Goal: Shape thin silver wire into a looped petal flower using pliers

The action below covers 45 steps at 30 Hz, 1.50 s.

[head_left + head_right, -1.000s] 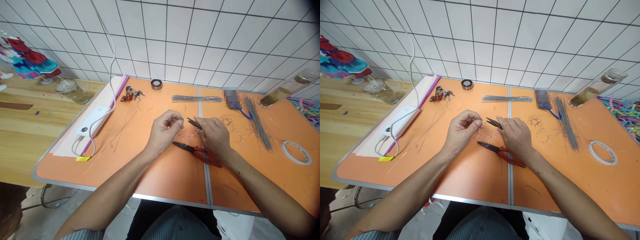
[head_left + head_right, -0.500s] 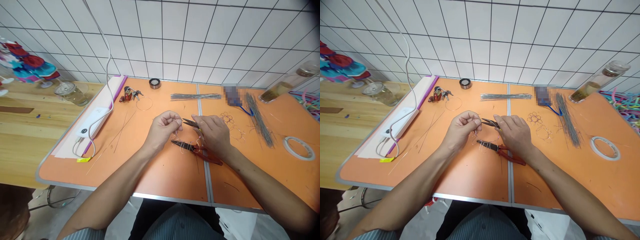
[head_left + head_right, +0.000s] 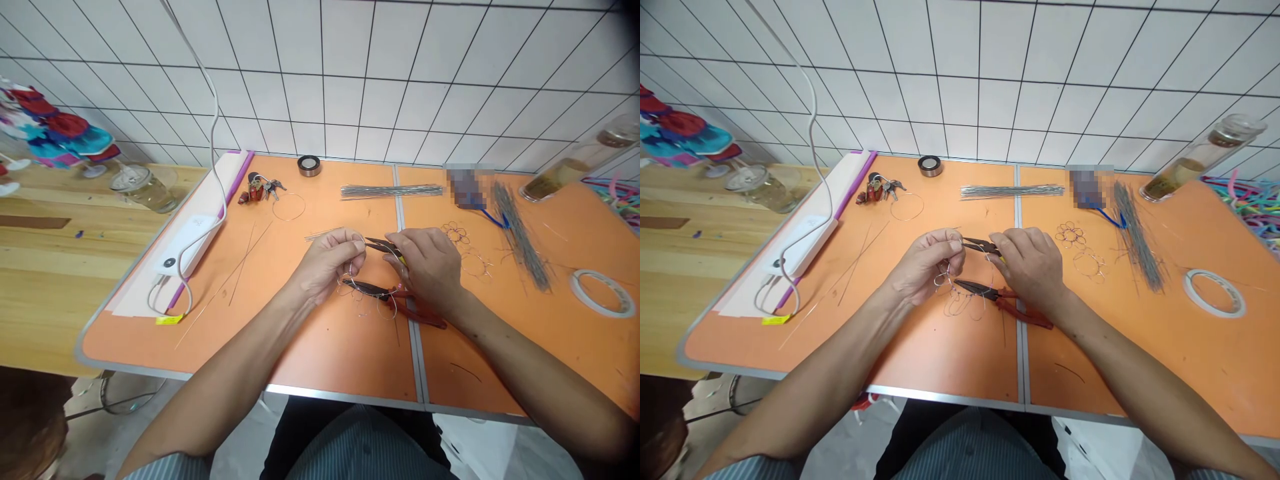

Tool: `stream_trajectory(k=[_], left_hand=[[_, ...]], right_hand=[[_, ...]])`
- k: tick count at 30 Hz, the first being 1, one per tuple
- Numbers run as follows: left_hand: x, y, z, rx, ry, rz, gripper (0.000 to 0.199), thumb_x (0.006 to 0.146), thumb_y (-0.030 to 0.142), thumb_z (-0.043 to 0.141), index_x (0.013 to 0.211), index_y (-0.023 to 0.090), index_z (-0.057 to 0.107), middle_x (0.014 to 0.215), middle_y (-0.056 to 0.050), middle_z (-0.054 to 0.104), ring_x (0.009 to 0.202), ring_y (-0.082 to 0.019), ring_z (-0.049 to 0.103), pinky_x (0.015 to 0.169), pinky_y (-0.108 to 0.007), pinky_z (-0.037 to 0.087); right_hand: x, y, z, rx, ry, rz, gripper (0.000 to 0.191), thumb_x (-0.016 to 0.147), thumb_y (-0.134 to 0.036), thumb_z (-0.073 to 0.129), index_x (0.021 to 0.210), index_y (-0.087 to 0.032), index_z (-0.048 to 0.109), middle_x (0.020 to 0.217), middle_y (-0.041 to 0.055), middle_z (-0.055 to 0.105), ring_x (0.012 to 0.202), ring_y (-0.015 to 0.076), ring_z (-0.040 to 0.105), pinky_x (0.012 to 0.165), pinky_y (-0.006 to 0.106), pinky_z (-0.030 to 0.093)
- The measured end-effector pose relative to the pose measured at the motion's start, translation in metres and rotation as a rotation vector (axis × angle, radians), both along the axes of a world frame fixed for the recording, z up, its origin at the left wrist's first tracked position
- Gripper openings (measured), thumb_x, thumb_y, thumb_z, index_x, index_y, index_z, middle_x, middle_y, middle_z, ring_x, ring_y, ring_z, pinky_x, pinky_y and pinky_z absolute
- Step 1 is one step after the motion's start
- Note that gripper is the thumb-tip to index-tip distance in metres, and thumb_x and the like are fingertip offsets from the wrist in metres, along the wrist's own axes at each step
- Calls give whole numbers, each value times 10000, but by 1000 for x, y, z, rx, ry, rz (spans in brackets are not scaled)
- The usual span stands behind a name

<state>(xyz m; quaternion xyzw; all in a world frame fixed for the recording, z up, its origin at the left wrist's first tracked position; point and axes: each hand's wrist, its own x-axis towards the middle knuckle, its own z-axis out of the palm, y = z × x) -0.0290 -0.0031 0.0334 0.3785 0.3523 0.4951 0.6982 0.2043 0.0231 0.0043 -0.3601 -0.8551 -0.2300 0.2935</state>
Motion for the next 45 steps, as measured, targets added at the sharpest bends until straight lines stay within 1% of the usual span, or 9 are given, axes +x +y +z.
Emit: stream_trajectory(k=[6,11,16,22,29,34,38,40,45], left_hand=[[0,0,0,-37,-27,-32,329,749,373,891,770,182,624,591,31,598,499,-71,489,492,-220,329],[1,-1,-1,-40,-29,-37,330,746,372,897,793,182,631,593,31,603,500,-71,490,491,-217,331],[2,-2,-1,-41,-33,-38,342,737,383,908,806,182,640,593,32,601,498,-73,487,487,-221,328],[3,0,-3,-41,-38,-33,348,732,379,916,817,179,644,581,33,609,492,-74,492,491,-222,325],[4,-1,-4,-34,-50,-30,341,737,377,910,810,180,643,576,37,595,496,-73,477,512,-229,326],[4,-2,-4,-56,-78,-66,348,739,379,910,805,188,626,570,44,554,495,-75,456,514,-237,310],[3,-2,-5,-65,-127,-101,332,750,349,913,803,188,627,568,46,540,505,-77,456,540,-240,333],[3,-3,-5,-62,-143,-115,324,756,338,911,794,186,628,564,46,539,506,-76,456,552,-240,344],[5,-4,-2,-35,-127,-137,325,766,344,892,737,185,610,550,42,513,506,-77,430,552,-249,333]], right_hand=[[0,-1,0,14,-18,-8,314,1126,-487,596,1260,-239,734,1087,86,814,949,284,604,812,430,422],[-2,-4,1,66,-21,8,285,1114,-469,625,1235,-232,726,1062,81,810,923,278,594,788,430,416],[-2,-4,2,25,-20,-12,271,1106,-466,635,1241,-254,736,1059,80,803,927,278,590,787,432,401],[-4,-5,2,62,-22,-9,250,1102,-455,650,1202,-244,739,1025,67,799,905,270,578,782,428,397],[-5,-7,1,-3,-9,-40,241,1097,-478,635,1140,-271,749,982,58,784,872,269,552,764,443,360],[-4,-7,2,9,-10,-49,230,1081,-489,652,1159,-293,746,993,50,792,900,274,582,790,452,349],[-4,-5,3,60,24,5,221,1066,-491,687,1140,-288,738,955,42,783,940,274,606,828,451,364],[-4,-5,3,64,29,16,231,1070,-506,681,1102,-286,742,919,43,767,921,267,606,821,441,374],[-3,-5,3,18,41,10,299,1098,-529,624,996,-274,745,834,44,711,777,226,555,710,388,370]])
